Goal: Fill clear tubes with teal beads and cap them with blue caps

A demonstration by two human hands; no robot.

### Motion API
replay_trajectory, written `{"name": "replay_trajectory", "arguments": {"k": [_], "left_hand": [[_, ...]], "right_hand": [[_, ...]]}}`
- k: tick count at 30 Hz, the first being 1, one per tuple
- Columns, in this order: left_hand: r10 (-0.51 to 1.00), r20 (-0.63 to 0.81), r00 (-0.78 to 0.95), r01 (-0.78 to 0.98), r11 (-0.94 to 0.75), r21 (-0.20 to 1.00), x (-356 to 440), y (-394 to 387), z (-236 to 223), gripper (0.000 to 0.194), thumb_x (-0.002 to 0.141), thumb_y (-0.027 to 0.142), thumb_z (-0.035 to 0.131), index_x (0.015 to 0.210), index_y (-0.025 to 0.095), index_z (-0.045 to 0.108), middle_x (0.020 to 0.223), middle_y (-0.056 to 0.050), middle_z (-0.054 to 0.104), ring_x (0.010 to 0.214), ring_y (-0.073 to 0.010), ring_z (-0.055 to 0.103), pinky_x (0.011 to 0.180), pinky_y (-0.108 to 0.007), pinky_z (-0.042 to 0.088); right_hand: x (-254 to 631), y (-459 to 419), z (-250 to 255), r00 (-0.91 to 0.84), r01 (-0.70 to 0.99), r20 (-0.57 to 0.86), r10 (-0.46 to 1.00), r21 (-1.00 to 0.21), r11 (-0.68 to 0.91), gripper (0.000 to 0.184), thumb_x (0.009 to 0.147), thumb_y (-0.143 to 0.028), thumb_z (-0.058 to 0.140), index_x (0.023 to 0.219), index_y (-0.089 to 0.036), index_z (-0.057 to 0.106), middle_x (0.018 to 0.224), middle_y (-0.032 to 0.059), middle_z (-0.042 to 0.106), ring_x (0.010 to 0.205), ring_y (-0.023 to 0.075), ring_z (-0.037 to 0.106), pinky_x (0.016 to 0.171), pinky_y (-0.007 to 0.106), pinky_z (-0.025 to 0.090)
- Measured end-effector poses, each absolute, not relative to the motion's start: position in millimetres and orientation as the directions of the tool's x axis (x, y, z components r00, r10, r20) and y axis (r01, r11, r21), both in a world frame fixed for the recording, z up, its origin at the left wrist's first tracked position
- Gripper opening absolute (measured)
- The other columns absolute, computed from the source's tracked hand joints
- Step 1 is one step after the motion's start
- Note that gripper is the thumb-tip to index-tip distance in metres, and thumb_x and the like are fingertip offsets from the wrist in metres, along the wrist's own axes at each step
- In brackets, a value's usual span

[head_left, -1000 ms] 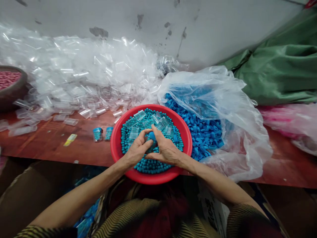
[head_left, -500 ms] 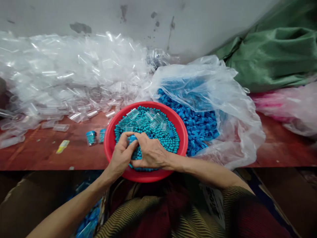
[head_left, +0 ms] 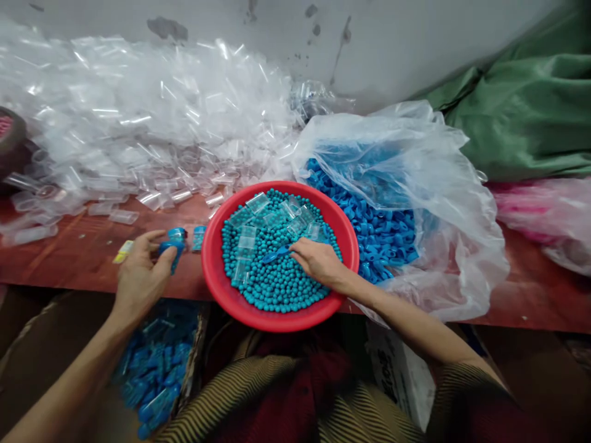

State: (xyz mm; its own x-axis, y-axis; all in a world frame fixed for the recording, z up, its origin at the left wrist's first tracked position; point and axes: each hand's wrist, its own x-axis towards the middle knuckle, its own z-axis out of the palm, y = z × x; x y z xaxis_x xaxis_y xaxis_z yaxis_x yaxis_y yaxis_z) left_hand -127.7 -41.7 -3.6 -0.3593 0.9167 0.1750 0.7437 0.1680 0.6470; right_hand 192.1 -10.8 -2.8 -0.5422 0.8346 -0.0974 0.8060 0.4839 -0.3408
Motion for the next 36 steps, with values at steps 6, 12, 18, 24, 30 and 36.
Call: {"name": "replay_trajectory", "arguments": {"k": [6, 12, 18, 24, 30, 36], "left_hand": [[0.892, 0.351, -0.286, 0.771, -0.004, 0.637, -97.1, -37.4, 4.7, 0.030, 0.081, 0.029, 0.053, 0.108, 0.016, 0.059, 0.092, -0.003, 0.062, 0.078, -0.0168, 0.059, 0.070, -0.028, 0.047], [0.981, 0.184, 0.055, 0.684, -0.172, 0.709, -31.7, -27.1, 13.1, 0.025, 0.085, 0.030, 0.044, 0.094, 0.017, 0.063, 0.057, 0.003, 0.052, 0.048, -0.0105, 0.044, 0.050, -0.023, 0.033], [0.977, -0.032, 0.209, 0.747, -0.138, 0.651, -11.0, -4.3, -3.0, 0.029, 0.080, 0.025, 0.042, 0.099, 0.016, 0.062, 0.062, 0.001, 0.058, 0.057, -0.0158, 0.054, 0.056, -0.025, 0.038], [0.938, -0.204, 0.281, 0.827, -0.129, 0.547, -7.3, 7.5, -21.6, 0.037, 0.077, 0.020, 0.043, 0.110, 0.016, 0.060, 0.074, -0.003, 0.065, 0.069, -0.0199, 0.060, 0.069, -0.028, 0.043], [0.919, -0.261, 0.294, 0.830, -0.111, 0.546, -5.4, 10.6, -25.9, 0.039, 0.077, 0.022, 0.049, 0.114, 0.014, 0.059, 0.073, -0.003, 0.066, 0.071, -0.0209, 0.061, 0.071, -0.028, 0.043], [0.913, -0.237, 0.334, 0.789, -0.133, 0.600, 4.2, 16.5, -28.9, 0.042, 0.076, 0.024, 0.055, 0.116, 0.014, 0.060, 0.069, -0.002, 0.064, 0.070, -0.0207, 0.060, 0.070, -0.028, 0.043]], "right_hand": [[195.6, 7.8, -1.2, -0.540, 0.834, -0.096, 0.836, -0.198, 0.516, 0.024, 0.093, -0.018, 0.039, 0.101, -0.019, 0.062, 0.095, 0.0066, 0.065, 0.085, 0.0179, 0.061, 0.063, 0.026, 0.037], [166.8, 13.6, 2.4, -0.636, 0.767, -0.183, 0.750, -0.037, 0.641, 0.031, 0.093, -0.015, 0.030, 0.105, -0.020, 0.058, 0.096, 0.0079, 0.063, 0.076, 0.0184, 0.059, 0.055, 0.026, 0.033], [164.6, 19.5, -4.9, -0.596, 0.783, -0.244, 0.765, 0.033, 0.621, 0.035, 0.095, -0.018, 0.022, 0.114, -0.019, 0.051, 0.100, 0.0105, 0.060, 0.076, 0.0199, 0.059, 0.057, 0.028, 0.037], [165.1, 27.5, -9.0, -0.592, 0.787, -0.236, 0.771, 0.039, 0.616, 0.034, 0.095, -0.016, 0.022, 0.115, -0.017, 0.048, 0.107, 0.0127, 0.056, 0.080, 0.0213, 0.060, 0.058, 0.029, 0.040], [167.6, 33.2, -14.5, -0.606, 0.778, -0.188, 0.773, 0.060, 0.625, 0.030, 0.093, -0.014, 0.024, 0.109, -0.015, 0.050, 0.105, 0.0128, 0.057, 0.083, 0.0224, 0.061, 0.060, 0.030, 0.042], [182.5, 33.0, -7.5, -0.616, 0.786, -0.174, 0.768, -0.065, 0.615, 0.025, 0.090, -0.025, 0.043, 0.109, -0.013, 0.053, 0.107, 0.0121, 0.060, 0.088, 0.0218, 0.059, 0.063, 0.028, 0.039]]}}
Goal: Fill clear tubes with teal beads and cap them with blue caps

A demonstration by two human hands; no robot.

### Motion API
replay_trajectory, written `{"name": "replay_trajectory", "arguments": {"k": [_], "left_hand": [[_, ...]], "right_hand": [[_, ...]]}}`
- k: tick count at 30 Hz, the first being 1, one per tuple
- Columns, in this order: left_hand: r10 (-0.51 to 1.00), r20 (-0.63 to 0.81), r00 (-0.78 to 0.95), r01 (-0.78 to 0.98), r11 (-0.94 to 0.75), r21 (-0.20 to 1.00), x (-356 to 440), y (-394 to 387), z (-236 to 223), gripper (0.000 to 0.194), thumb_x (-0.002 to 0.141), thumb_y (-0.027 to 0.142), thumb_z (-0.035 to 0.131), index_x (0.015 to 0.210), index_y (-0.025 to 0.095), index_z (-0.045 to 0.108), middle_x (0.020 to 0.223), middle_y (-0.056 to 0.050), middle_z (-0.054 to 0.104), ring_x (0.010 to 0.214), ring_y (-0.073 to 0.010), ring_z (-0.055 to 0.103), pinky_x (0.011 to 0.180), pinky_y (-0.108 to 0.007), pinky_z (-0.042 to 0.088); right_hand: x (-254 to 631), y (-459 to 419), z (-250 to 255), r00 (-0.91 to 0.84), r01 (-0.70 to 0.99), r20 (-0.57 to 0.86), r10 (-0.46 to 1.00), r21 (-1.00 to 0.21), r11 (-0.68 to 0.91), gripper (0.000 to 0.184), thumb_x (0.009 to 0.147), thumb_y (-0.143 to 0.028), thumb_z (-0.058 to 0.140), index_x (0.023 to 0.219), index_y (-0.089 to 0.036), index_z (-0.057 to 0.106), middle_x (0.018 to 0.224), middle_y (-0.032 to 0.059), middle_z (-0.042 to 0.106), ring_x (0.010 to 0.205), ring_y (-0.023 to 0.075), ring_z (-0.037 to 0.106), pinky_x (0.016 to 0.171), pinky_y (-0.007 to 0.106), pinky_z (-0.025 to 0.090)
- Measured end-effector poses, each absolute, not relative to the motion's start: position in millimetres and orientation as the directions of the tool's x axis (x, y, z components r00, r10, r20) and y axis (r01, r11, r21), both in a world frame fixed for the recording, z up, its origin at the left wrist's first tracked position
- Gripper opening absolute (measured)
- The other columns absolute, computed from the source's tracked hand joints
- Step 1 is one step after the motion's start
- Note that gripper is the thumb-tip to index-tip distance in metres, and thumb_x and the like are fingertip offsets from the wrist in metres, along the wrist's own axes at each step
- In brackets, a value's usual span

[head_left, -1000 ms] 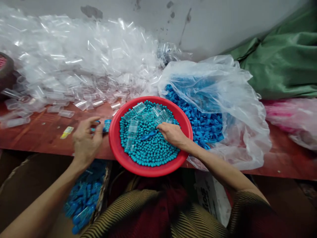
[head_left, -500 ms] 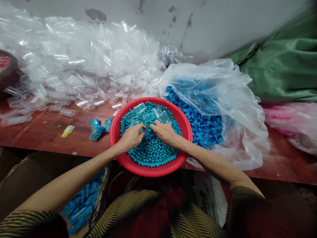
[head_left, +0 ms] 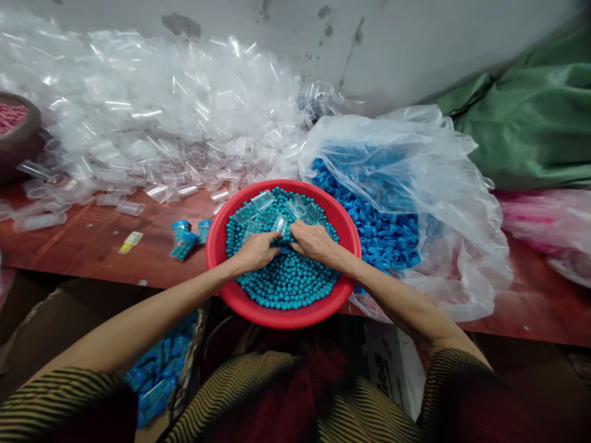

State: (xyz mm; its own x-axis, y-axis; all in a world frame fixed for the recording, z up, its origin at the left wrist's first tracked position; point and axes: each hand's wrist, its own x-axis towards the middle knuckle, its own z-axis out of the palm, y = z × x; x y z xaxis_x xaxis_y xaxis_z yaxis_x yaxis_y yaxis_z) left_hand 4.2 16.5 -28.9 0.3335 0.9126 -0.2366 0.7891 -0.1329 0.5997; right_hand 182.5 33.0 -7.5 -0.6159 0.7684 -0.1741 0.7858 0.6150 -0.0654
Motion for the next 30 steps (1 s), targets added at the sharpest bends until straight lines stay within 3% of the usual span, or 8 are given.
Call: {"name": "replay_trajectory", "arguments": {"k": [6, 10, 14, 18, 21, 24, 27, 30], "left_hand": [[0.925, -0.129, 0.358, 0.669, -0.157, 0.727, 10.7, 32.3, -34.9, 0.035, 0.077, 0.035, 0.052, 0.103, 0.016, 0.065, 0.064, 0.002, 0.058, 0.062, -0.0159, 0.052, 0.061, -0.025, 0.038], [0.933, -0.088, 0.348, 0.635, -0.166, 0.755, 7.0, 33.4, -34.5, 0.025, 0.072, 0.034, 0.053, 0.085, 0.016, 0.063, 0.060, 0.003, 0.051, 0.059, -0.0142, 0.047, 0.058, -0.025, 0.033], [0.966, -0.046, 0.255, 0.621, -0.127, 0.774, -5.7, 28.1, -26.4, 0.018, 0.069, 0.036, 0.053, 0.070, 0.018, 0.051, 0.059, 0.004, 0.044, 0.057, -0.0125, 0.042, 0.056, -0.025, 0.033], [0.980, -0.069, 0.186, 0.417, -0.015, 0.909, -18.2, 22.3, -15.9, 0.025, 0.066, 0.039, 0.057, 0.070, 0.019, 0.042, 0.061, 0.006, 0.039, 0.056, -0.0107, 0.043, 0.055, -0.025, 0.041], [0.975, -0.129, 0.183, 0.214, 0.088, 0.973, -22.7, 16.8, -9.7, 0.031, 0.065, 0.041, 0.060, 0.080, 0.019, 0.044, 0.067, 0.007, 0.043, 0.059, -0.0103, 0.048, 0.057, -0.027, 0.048], [0.960, -0.198, 0.197, 0.147, 0.171, 0.974, -24.6, 8.2, -5.1, 0.038, 0.064, 0.042, 0.063, 0.089, 0.018, 0.047, 0.074, 0.005, 0.050, 0.061, -0.0103, 0.054, 0.058, -0.027, 0.051], [0.929, -0.289, 0.230, 0.114, 0.270, 0.956, -24.1, -1.5, -1.8, 0.036, 0.067, 0.041, 0.063, 0.088, 0.017, 0.046, 0.074, 0.004, 0.055, 0.061, -0.0117, 0.060, 0.056, -0.026, 0.051], [0.900, -0.331, 0.282, 0.083, 0.321, 0.943, -19.8, -8.8, 0.3, 0.037, 0.072, 0.040, 0.060, 0.097, 0.018, 0.044, 0.070, 0.003, 0.058, 0.055, -0.0126, 0.060, 0.045, -0.022, 0.045]], "right_hand": [[189.5, 44.3, -9.1, -0.530, 0.803, -0.121, 0.839, -0.390, 0.451, 0.020, 0.082, -0.027, 0.057, 0.098, -0.014, 0.059, 0.089, 0.0055, 0.066, 0.081, 0.0173, 0.059, 0.067, 0.024, 0.037], [189.6, 47.3, -14.1, -0.520, 0.753, -0.077, 0.850, -0.511, 0.415, 0.019, 0.083, -0.025, 0.057, 0.098, -0.014, 0.059, 0.091, 0.0046, 0.067, 0.081, 0.0158, 0.059, 0.068, 0.024, 0.038], [191.0, 34.8, -8.0, -0.506, 0.816, -0.093, 0.857, -0.373, 0.441, 0.018, 0.088, -0.025, 0.049, 0.099, -0.015, 0.061, 0.092, 0.0061, 0.067, 0.083, 0.0177, 0.060, 0.067, 0.025, 0.038], [174.7, 14.5, -8.4, -0.674, 0.738, -0.123, 0.729, -0.154, 0.657, 0.025, 0.092, -0.018, 0.037, 0.099, -0.016, 0.061, 0.095, 0.0087, 0.065, 0.079, 0.0184, 0.058, 0.060, 0.026, 0.037], [154.1, 7.7, -17.1, -0.779, 0.623, -0.170, 0.604, -0.108, 0.774, 0.030, 0.091, -0.011, 0.032, 0.099, -0.013, 0.061, 0.097, 0.0114, 0.063, 0.079, 0.0192, 0.057, 0.058, 0.027, 0.038], [146.3, 11.7, -21.0, -0.760, 0.642, -0.228, 0.609, -0.117, 0.758, 0.030, 0.090, -0.010, 0.033, 0.094, -0.010, 0.063, 0.094, 0.0134, 0.063, 0.079, 0.0200, 0.058, 0.062, 0.029, 0.040], [158.4, 20.6, -15.6, -0.737, 0.674, -0.201, 0.645, -0.278, 0.684, 0.019, 0.089, -0.020, 0.045, 0.089, -0.010, 0.062, 0.091, 0.0119, 0.063, 0.083, 0.0199, 0.058, 0.071, 0.031, 0.043], [177.0, 26.1, -9.7, -0.691, 0.625, -0.183, 0.699, -0.637, 0.451, 0.014, 0.088, -0.023, 0.047, 0.087, -0.014, 0.057, 0.082, 0.0041, 0.062, 0.077, 0.0155, 0.058, 0.072, 0.029, 0.046]]}}
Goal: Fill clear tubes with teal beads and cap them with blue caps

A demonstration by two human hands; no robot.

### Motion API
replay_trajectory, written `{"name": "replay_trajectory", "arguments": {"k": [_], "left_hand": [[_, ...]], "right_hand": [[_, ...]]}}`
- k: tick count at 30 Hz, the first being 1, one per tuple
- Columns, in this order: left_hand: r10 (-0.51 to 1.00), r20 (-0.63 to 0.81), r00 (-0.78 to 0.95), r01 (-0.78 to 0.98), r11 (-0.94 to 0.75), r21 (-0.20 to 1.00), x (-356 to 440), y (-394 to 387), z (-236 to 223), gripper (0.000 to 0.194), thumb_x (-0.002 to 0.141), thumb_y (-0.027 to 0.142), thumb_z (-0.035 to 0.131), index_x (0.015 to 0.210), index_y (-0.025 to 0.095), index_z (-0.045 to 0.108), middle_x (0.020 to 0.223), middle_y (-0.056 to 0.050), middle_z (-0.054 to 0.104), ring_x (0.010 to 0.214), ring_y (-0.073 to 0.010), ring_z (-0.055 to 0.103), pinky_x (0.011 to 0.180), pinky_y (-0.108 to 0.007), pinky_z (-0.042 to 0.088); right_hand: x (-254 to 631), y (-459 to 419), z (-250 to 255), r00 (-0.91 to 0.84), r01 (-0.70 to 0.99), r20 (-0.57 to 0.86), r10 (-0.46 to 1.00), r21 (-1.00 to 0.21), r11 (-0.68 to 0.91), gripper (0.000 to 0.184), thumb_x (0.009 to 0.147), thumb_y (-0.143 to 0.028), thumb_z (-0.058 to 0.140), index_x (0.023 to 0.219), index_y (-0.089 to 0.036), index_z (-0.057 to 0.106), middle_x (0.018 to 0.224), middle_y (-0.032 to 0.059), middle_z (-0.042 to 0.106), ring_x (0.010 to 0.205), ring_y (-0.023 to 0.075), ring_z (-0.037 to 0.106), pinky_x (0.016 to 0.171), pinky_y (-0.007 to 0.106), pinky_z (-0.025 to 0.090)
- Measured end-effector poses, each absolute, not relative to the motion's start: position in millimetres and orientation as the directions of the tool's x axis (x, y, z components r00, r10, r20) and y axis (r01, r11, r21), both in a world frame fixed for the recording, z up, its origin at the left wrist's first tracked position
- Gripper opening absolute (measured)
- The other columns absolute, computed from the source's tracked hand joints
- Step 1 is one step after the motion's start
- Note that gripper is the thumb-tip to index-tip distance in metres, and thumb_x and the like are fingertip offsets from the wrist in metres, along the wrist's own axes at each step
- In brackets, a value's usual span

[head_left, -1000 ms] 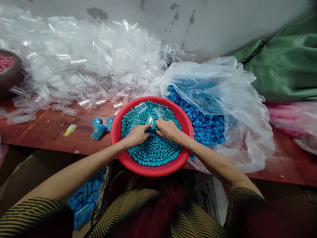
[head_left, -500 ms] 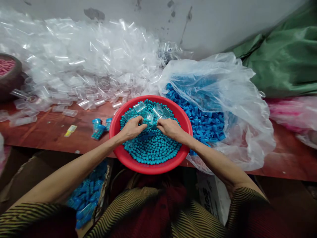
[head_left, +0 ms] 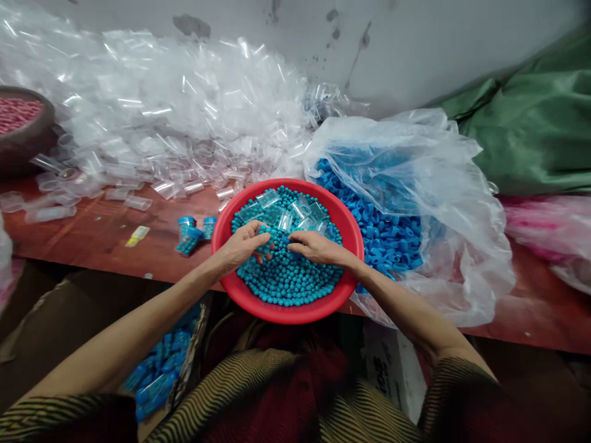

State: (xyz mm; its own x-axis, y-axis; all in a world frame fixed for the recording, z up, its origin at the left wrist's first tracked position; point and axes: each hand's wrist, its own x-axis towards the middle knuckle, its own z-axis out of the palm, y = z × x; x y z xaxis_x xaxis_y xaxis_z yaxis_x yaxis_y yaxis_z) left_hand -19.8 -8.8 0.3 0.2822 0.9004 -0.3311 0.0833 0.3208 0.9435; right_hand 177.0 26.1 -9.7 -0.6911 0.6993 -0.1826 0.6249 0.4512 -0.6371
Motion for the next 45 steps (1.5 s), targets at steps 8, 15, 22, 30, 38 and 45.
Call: {"name": "replay_trajectory", "arguments": {"k": [8, 15, 22, 30, 38, 45], "left_hand": [[0.841, -0.356, 0.408, 0.078, 0.356, 0.931, -4.3, -19.3, -3.5, 0.040, 0.077, 0.037, 0.058, 0.109, 0.019, 0.042, 0.068, 0.003, 0.057, 0.048, -0.0095, 0.055, 0.038, -0.018, 0.041], [0.783, -0.424, 0.456, 0.212, 0.367, 0.906, -4.3, -22.4, -6.4, 0.033, 0.077, 0.034, 0.058, 0.102, 0.017, 0.045, 0.066, 0.004, 0.056, 0.043, -0.0074, 0.052, 0.034, -0.016, 0.035], [0.771, -0.482, 0.416, 0.187, 0.446, 0.875, -5.1, -24.0, -5.5, 0.033, 0.078, 0.034, 0.057, 0.103, 0.017, 0.044, 0.067, 0.002, 0.057, 0.043, -0.0077, 0.052, 0.034, -0.015, 0.033], [0.816, -0.421, 0.396, 0.227, 0.357, 0.906, -2.7, -23.3, -12.8, 0.033, 0.076, 0.035, 0.060, 0.100, 0.018, 0.044, 0.060, 0.008, 0.048, 0.040, -0.0071, 0.049, 0.033, -0.017, 0.034], [0.837, -0.407, 0.366, 0.254, 0.330, 0.909, -4.0, -24.2, -7.7, 0.026, 0.080, 0.030, 0.054, 0.100, 0.018, 0.043, 0.063, 0.007, 0.051, 0.040, -0.0059, 0.048, 0.032, -0.015, 0.032], [0.832, -0.358, 0.424, 0.209, 0.294, 0.933, -2.2, -23.1, -12.7, 0.031, 0.078, 0.032, 0.058, 0.101, 0.020, 0.043, 0.062, 0.009, 0.046, 0.040, -0.0044, 0.048, 0.033, -0.014, 0.034]], "right_hand": [[200.8, 6.9, -8.4, -0.334, 0.800, -0.410, 0.849, -0.600, 0.024, 0.033, 0.087, -0.024, 0.047, 0.119, -0.014, 0.042, 0.070, 0.0010, 0.062, 0.062, 0.0174, 0.062, 0.057, 0.027, 0.047], [204.5, -7.6, -6.8, -0.677, 0.722, -0.211, 0.705, -0.005, 0.692, 0.031, 0.093, -0.018, 0.035, 0.115, -0.023, 0.056, 0.111, 0.0102, 0.060, 0.096, 0.0232, 0.055, 0.072, 0.032, 0.040], [196.1, 0.4, -21.5, -0.680, 0.727, -0.178, 0.712, -0.032, 0.686, 0.024, 0.092, -0.026, 0.043, 0.099, -0.013, 0.062, 0.095, 0.0134, 0.063, 0.095, 0.0252, 0.055, 0.085, 0.040, 0.038], [190.2, -8.3, -7.5, -0.556, 0.677, -0.111, 0.824, -0.636, 0.371, 0.035, 0.095, -0.023, 0.037, 0.129, -0.015, 0.042, 0.090, 0.0047, 0.066, 0.076, 0.0141, 0.061, 0.072, 0.026, 0.045], [203.2, -13.3, -7.2, -0.621, 0.724, -0.047, 0.782, -0.417, 0.550, 0.030, 0.092, -0.020, 0.040, 0.117, -0.016, 0.057, 0.096, 0.0090, 0.063, 0.088, 0.0173, 0.057, 0.078, 0.028, 0.042], [188.5, -18.7, -5.0, -0.456, 0.537, 0.114, 0.882, -0.756, 0.375, 0.021, 0.091, -0.022, 0.044, 0.102, -0.017, 0.061, 0.087, 0.0028, 0.065, 0.079, 0.0134, 0.059, 0.074, 0.024, 0.043]]}}
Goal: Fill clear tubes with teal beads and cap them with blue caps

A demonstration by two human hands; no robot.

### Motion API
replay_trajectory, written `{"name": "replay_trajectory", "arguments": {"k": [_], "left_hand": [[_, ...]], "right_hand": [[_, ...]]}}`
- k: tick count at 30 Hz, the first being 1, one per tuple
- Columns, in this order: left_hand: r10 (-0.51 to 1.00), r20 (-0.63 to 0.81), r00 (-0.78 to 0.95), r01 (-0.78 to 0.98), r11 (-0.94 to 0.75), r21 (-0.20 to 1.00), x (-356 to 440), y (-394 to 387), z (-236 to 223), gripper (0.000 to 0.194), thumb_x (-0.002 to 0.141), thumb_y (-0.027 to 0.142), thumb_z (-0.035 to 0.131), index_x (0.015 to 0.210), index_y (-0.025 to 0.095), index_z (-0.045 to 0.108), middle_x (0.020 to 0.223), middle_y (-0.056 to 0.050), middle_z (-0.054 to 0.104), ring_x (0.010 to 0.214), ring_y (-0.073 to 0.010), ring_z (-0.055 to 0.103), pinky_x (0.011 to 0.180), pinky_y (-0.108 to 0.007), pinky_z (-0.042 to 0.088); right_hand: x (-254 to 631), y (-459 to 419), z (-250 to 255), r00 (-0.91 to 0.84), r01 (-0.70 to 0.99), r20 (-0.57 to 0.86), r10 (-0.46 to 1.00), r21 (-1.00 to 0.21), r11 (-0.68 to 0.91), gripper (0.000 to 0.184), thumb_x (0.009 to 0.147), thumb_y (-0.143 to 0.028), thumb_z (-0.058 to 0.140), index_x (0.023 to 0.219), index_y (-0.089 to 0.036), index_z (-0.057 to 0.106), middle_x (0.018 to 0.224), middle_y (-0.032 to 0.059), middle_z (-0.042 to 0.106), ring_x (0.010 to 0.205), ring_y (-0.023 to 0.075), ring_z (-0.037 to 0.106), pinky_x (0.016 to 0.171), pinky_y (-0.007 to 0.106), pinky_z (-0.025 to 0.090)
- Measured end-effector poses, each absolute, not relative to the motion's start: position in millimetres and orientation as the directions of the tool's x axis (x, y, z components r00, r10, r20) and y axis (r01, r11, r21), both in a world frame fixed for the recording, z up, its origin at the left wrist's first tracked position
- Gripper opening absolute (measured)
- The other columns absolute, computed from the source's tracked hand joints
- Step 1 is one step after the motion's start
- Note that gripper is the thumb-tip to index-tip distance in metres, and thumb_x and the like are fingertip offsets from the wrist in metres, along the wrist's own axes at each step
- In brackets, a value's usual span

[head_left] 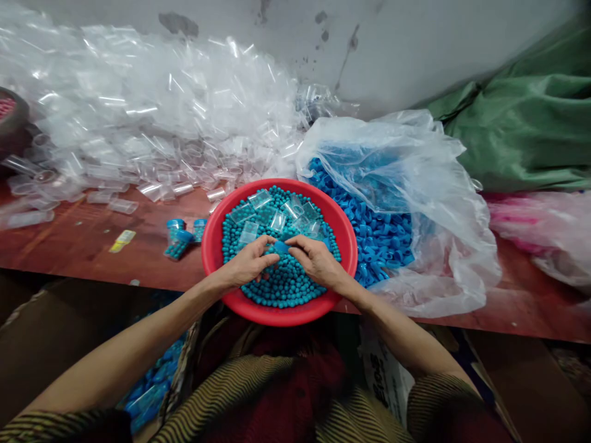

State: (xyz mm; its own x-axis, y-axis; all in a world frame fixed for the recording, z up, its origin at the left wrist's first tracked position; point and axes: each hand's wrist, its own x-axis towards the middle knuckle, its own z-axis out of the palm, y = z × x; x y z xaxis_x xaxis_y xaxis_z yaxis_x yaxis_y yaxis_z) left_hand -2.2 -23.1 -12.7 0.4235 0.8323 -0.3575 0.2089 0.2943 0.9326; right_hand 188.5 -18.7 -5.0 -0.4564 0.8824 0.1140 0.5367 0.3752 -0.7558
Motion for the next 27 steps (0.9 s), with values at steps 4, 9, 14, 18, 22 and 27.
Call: {"name": "replay_trajectory", "arguments": {"k": [4, 9, 14, 18, 22, 27], "left_hand": [[0.843, -0.351, 0.408, 0.186, 0.300, 0.936, -5.3, -24.1, -10.7, 0.035, 0.079, 0.033, 0.056, 0.108, 0.018, 0.042, 0.066, 0.007, 0.050, 0.043, -0.0053, 0.050, 0.034, -0.014, 0.035], [0.837, -0.301, 0.457, 0.110, 0.283, 0.953, -0.2, -27.2, -7.2, 0.047, 0.078, 0.033, 0.057, 0.118, 0.019, 0.038, 0.070, 0.006, 0.051, 0.046, -0.0069, 0.053, 0.038, -0.018, 0.041], [0.874, -0.213, 0.436, 0.057, 0.210, 0.976, 4.4, -32.5, -6.7, 0.057, 0.080, 0.033, 0.055, 0.130, 0.018, 0.031, 0.062, 0.008, 0.047, 0.040, -0.0061, 0.049, 0.034, -0.017, 0.034], [0.865, -0.211, 0.456, 0.062, 0.206, 0.977, 4.3, -34.2, -3.7, 0.062, 0.082, 0.033, 0.053, 0.135, 0.016, 0.027, 0.055, 0.010, 0.045, 0.035, -0.0044, 0.041, 0.032, -0.016, 0.027], [0.856, -0.227, 0.465, 0.004, 0.254, 0.967, 5.6, -33.5, -2.1, 0.065, 0.082, 0.034, 0.054, 0.136, 0.016, 0.024, 0.056, 0.010, 0.047, 0.037, -0.0044, 0.044, 0.033, -0.015, 0.028], [0.870, -0.203, 0.449, -0.024, 0.239, 0.971, 6.3, -33.3, -4.7, 0.064, 0.081, 0.035, 0.055, 0.135, 0.015, 0.025, 0.060, 0.008, 0.050, 0.040, -0.0053, 0.046, 0.033, -0.015, 0.029]], "right_hand": [[187.9, -20.9, -3.8, -0.463, 0.519, 0.079, 0.883, -0.783, 0.343, 0.016, 0.088, -0.023, 0.047, 0.093, -0.017, 0.062, 0.083, 0.0015, 0.065, 0.077, 0.0130, 0.059, 0.073, 0.024, 0.042], [187.4, -23.2, -4.5, -0.341, 0.455, 0.061, 0.938, -0.862, 0.222, 0.015, 0.086, -0.030, 0.051, 0.085, -0.018, 0.061, 0.071, -0.0020, 0.061, 0.064, 0.0110, 0.054, 0.064, 0.023, 0.041], [176.4, -28.7, -7.0, -0.231, 0.354, 0.021, 0.973, -0.929, 0.104, 0.018, 0.083, -0.033, 0.054, 0.078, -0.019, 0.063, 0.065, -0.0034, 0.057, 0.055, 0.0092, 0.049, 0.056, 0.022, 0.040], [174.4, -30.0, -5.8, -0.194, 0.338, 0.019, 0.981, -0.937, 0.085, 0.018, 0.082, -0.032, 0.056, 0.075, -0.018, 0.066, 0.063, -0.0033, 0.058, 0.054, 0.0089, 0.047, 0.055, 0.022, 0.039], [175.5, -31.3, -4.8, -0.169, 0.315, 0.067, 0.983, -0.942, 0.119, 0.018, 0.082, -0.033, 0.056, 0.079, -0.018, 0.066, 0.062, -0.0034, 0.057, 0.053, 0.0085, 0.047, 0.055, 0.022, 0.040], [177.7, -32.2, -1.9, -0.104, 0.230, 0.106, 0.989, -0.965, 0.127, 0.020, 0.082, -0.035, 0.057, 0.078, -0.017, 0.065, 0.056, -0.0045, 0.053, 0.051, 0.0087, 0.048, 0.054, 0.022, 0.040]]}}
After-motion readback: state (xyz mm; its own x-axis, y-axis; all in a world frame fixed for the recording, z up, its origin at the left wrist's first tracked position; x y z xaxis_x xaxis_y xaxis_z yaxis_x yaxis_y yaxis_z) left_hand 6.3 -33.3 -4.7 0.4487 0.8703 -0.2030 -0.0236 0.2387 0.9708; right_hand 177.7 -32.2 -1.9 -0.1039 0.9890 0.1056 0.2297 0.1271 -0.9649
